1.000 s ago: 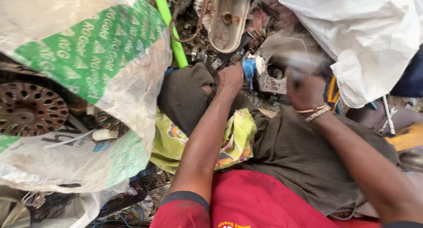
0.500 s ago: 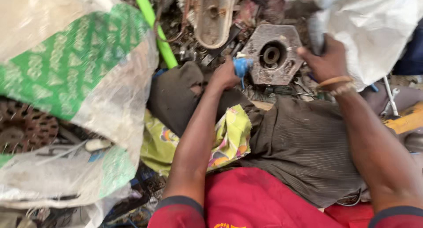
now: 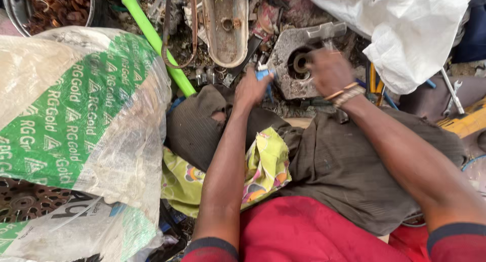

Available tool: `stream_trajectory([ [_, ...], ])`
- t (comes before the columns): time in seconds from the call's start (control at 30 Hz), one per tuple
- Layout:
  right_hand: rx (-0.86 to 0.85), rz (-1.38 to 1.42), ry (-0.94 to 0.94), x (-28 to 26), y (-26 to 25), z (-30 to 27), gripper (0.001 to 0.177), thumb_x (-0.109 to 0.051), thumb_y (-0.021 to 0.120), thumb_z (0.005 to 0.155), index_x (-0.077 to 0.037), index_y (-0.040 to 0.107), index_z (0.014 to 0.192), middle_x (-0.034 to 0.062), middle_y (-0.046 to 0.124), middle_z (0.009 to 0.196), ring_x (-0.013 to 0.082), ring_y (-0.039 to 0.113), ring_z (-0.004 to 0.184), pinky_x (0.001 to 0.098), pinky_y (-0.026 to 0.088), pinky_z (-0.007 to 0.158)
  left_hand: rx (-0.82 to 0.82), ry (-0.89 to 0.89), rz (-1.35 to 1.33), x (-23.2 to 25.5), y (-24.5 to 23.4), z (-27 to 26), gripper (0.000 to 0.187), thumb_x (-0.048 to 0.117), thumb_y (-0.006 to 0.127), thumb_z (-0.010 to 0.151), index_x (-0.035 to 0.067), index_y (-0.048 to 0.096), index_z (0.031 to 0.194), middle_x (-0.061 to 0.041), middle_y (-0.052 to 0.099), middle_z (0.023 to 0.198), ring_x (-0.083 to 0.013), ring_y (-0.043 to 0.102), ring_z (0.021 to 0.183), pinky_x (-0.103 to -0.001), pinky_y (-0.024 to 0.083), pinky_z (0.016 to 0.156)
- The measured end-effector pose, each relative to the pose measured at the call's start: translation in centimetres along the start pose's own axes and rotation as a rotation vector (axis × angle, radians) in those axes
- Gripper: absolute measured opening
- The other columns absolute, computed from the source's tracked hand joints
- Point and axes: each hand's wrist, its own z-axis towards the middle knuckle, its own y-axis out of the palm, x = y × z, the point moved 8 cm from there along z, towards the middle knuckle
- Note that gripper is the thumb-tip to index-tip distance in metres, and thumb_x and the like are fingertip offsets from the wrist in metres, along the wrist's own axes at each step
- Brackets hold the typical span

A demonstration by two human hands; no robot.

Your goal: The person uses a hammer and a wrench to work on a blue metal part placed on a metal block. They repeatedly strike the part with the hammer and adjust it with the wrench, occasionally repositioning the part.

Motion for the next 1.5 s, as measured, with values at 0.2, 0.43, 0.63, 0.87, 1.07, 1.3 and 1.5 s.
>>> stream_trajectory([
  [0.2, -0.401, -0.164, 0.037, 1.0, 12.8, 6.1, 0.028, -0.02, 0.059, 0.092, -0.004, 0.077, 0.107, 0.024, 0.072, 0.115, 0.0407, 0.069, 0.109, 0.0504, 0.054, 0.094, 0.21, 0.019, -0.23, -1.3, -0.6, 2.2, 0.086, 0.064, 0.058, 0.089, 0.0, 0.044, 0.145, -0.035, 0.058, 0.134, -0.0507, 0.056, 0.125, -0.053, 0.045, 0.103],
  [0.43, -0.099, 0.061, 0.096, 2.2, 7.6, 5.0, 0.058, -0.045, 0.075, 0.082, -0.004, 0.065, 0.121, 0.0245, 0.07, 0.117, 0.0467, 0.066, 0.108, 0.0544, 0.051, 0.096, 0.222, -0.004, -0.368, -0.9, 0.8, 2.6, 0.104, 0.071, 0.067, 0.081, -0.005, 0.045, 0.148, -0.035, 0.057, 0.139, -0.0456, 0.056, 0.131, -0.049, 0.044, 0.109],
  [0.63, 0.062, 0.371, 0.137, -0.2, -5.9, -3.1, 0.064, -0.038, 0.075, 0.088, -0.003, 0.056, 0.14, 0.0257, 0.069, 0.131, 0.0428, 0.073, 0.103, 0.0548, 0.057, 0.093, 0.17, 0.036, -0.616, -0.4, -0.2, 1.3, 0.094, 0.06, 0.07, 0.079, -0.006, 0.05, 0.142, -0.031, 0.063, 0.13, -0.0383, 0.062, 0.119, -0.046, 0.047, 0.102],
  [0.87, -0.036, 0.472, 0.342, 2.1, -10.5, -21.4, 0.056, -0.035, 0.07, 0.091, -0.007, 0.063, 0.139, 0.0199, 0.073, 0.126, 0.0331, 0.074, 0.105, 0.0497, 0.063, 0.085, 0.055, 0.25, -1.047, 1.5, -0.9, 3.3, 0.061, 0.05, 0.078, 0.082, -0.001, 0.072, 0.115, -0.007, 0.072, 0.102, -0.0163, 0.064, 0.093, -0.034, 0.05, 0.086],
  [1.07, 0.043, 0.537, 0.81, 7.2, -9.2, -45.2, 0.06, -0.038, 0.069, 0.091, -0.007, 0.061, 0.141, 0.0191, 0.072, 0.127, 0.0324, 0.073, 0.106, 0.0495, 0.063, 0.084, -0.306, 0.222, -1.258, 3.1, 0.7, 1.2, 0.038, 0.042, 0.073, 0.09, 0.011, 0.067, 0.112, -0.005, 0.073, 0.094, -0.0174, 0.071, 0.084, -0.034, 0.057, 0.08],
  [1.3, 0.114, 0.562, 0.848, 8.1, -11.4, -47.4, 0.063, -0.043, 0.066, 0.091, -0.007, 0.058, 0.143, 0.0182, 0.07, 0.127, 0.0315, 0.073, 0.106, 0.0493, 0.064, 0.082, -0.304, 0.158, -1.223, 5.6, -0.7, -2.1, 0.042, 0.043, 0.07, 0.09, 0.011, 0.064, 0.117, -0.006, 0.073, 0.099, -0.0194, 0.073, 0.085, -0.038, 0.06, 0.075],
  [1.5, 0.105, 0.62, 0.603, 4.7, -14.3, -38.8, 0.067, -0.046, 0.064, 0.092, -0.007, 0.055, 0.144, 0.0174, 0.069, 0.128, 0.0308, 0.073, 0.106, 0.0491, 0.065, 0.081, -0.295, 0.351, -1.172, 7.2, -0.9, -4.4, 0.061, 0.045, 0.075, 0.089, 0.009, 0.052, 0.133, -0.01, 0.066, 0.115, -0.0243, 0.07, 0.099, -0.047, 0.058, 0.088],
])
